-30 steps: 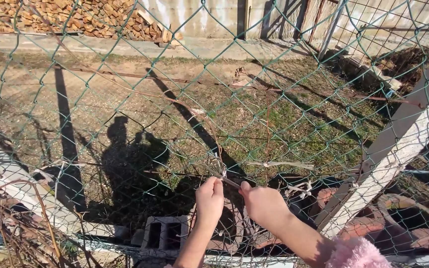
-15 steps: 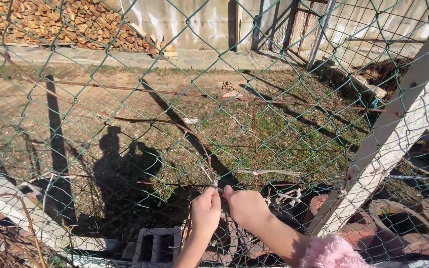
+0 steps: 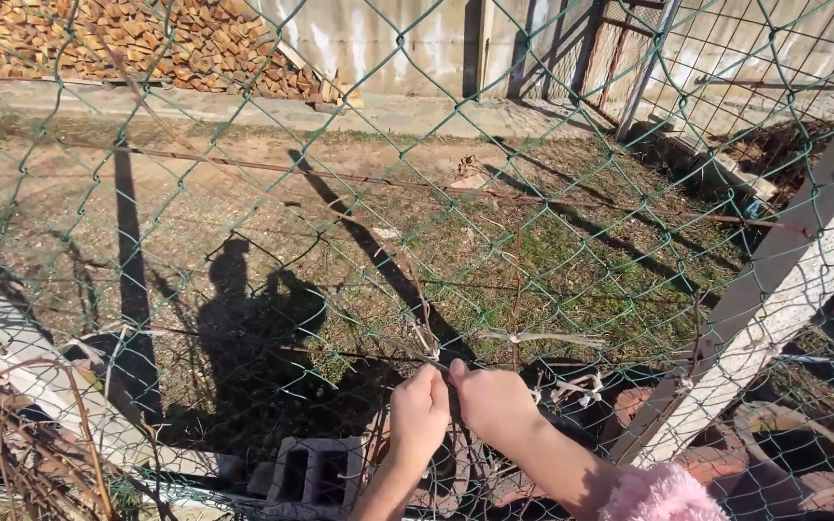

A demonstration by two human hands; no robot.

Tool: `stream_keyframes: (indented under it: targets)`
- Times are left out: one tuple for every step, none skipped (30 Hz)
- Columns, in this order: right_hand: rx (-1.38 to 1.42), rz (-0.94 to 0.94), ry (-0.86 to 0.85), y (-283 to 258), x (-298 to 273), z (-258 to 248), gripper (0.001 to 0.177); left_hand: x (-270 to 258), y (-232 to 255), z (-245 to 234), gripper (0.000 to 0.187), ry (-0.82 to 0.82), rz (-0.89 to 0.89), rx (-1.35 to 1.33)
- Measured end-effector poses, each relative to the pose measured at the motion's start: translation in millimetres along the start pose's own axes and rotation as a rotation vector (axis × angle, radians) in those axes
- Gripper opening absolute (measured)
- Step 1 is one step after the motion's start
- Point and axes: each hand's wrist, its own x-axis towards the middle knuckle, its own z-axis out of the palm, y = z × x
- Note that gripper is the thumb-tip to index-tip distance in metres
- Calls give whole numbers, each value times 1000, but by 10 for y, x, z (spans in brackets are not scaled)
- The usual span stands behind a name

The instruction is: Securing plant vines to a wire mesh fence using strips of material and a knife to cut them.

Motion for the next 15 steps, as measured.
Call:
stream_keyframes:
  targets:
    - [-3,-12,20,-6,29,21,43,-8,-8,1,25,-12,64,11]
    - [-5,-25,39,-15,53,43,46,-27,-15,-1,21,-24,125,23]
    - [-8,-25,35,-3,2,10,46,14,-56,-7,21,-24,122,20]
    - [-8,-19,19,-21,-33,-23,43,57,-118,-43,21,1,99,12]
    - [-8,-13,3,-39,-68,-59,41,101,-178,-82,22,27,77,5]
    - [-6,-14,5,-33,-50,-21,41,56,-133,-38,22,28,78,8]
    - [-32,-8,3,-24,-32,17,48,12,-87,8,20,14,90,16]
    - [-61,4,2,11,-22,58,57,-29,-29,85,19,-1,106,18]
    - [-62,8,5,-10,-3,6,57,22,-42,45,19,-1,110,16]
    - [-47,6,3,-47,-8,-29,51,31,-59,-2,17,-9,142,22]
    - [-32,3,1,-87,-10,-64,45,40,-80,-52,16,-17,174,29]
    - [-34,-2,2,-57,-24,-68,45,91,-110,-55,16,-13,172,30]
    - [-47,1,-19,-29,-38,-72,52,141,-141,-60,17,-7,110,37]
    - [-54,6,-40,-13,-62,-67,58,177,-177,-76,19,-5,48,47]
    - [-52,2,-41,-21,-26,6,58,110,-127,-39,19,-5,45,51]
